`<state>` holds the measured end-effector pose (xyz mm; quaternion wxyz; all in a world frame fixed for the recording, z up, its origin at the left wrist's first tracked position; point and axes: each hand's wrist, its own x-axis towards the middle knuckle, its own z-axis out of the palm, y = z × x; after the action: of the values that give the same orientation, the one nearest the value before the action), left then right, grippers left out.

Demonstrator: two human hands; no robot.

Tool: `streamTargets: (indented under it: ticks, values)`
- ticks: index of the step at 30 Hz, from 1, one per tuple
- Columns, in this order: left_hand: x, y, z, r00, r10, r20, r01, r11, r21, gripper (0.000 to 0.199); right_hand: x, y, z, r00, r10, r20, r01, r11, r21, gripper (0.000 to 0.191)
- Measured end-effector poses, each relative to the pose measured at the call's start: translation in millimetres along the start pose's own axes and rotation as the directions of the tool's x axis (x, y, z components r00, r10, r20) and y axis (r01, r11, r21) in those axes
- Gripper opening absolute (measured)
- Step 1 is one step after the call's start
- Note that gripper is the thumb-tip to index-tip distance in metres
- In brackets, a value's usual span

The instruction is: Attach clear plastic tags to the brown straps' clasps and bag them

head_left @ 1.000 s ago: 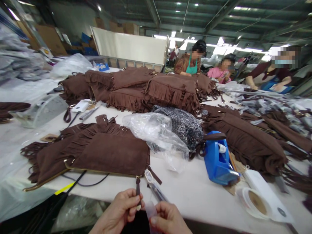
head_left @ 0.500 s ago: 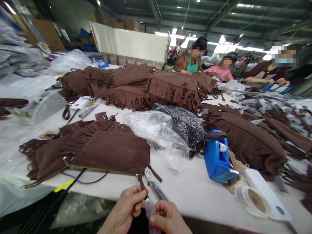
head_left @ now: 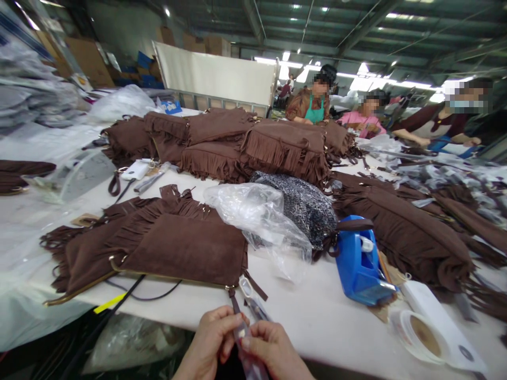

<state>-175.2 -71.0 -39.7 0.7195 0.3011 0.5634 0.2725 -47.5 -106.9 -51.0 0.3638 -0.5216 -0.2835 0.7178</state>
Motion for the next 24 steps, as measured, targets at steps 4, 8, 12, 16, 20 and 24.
streamTargets:
  ticks: [4,8,12,16,20,24]
  values:
    - [4.7,3.7,-2.5,0.999,-0.017,-0.051,0.014,0.998,-0.058,0.042,7.9,4.5,2.7,0.999,0.038,-0.029,-0.037,0.999,0.027,0.036]
    - [13.1,17.2,-4.6,0.982,-0.013,-0.189,-0.01,0.993,-0.121,0.041,10.7,7.5,4.7,0.992,0.103,-0.067,-0.101,0.994,0.037,0.03]
    - [20.6,32.1,-1.3,0.966,-0.04,-0.255,0.005,0.991,-0.137,0.033,10.7,4.0,8.0,0.989,0.13,-0.073,-0.123,0.988,0.098,0.028]
    - [24.4,38.5,2.1,0.963,-0.042,-0.268,0.014,0.995,-0.103,0.023,13.5,0.6,12.6,0.993,0.089,-0.072,-0.078,0.987,0.138,0.028]
    - [25.3,38.5,1.2,0.963,-0.063,-0.26,0.042,0.995,-0.088,0.019,20.9,-2.0,18.7,0.992,0.061,-0.113,-0.04,0.983,0.179,0.032]
    - [25.9,37.7,-1.0,0.965,-0.073,-0.251,0.055,0.996,-0.076,0.021,26.3,-10.0,26.2,0.98,0.075,-0.186,-0.042,0.983,0.176,0.037]
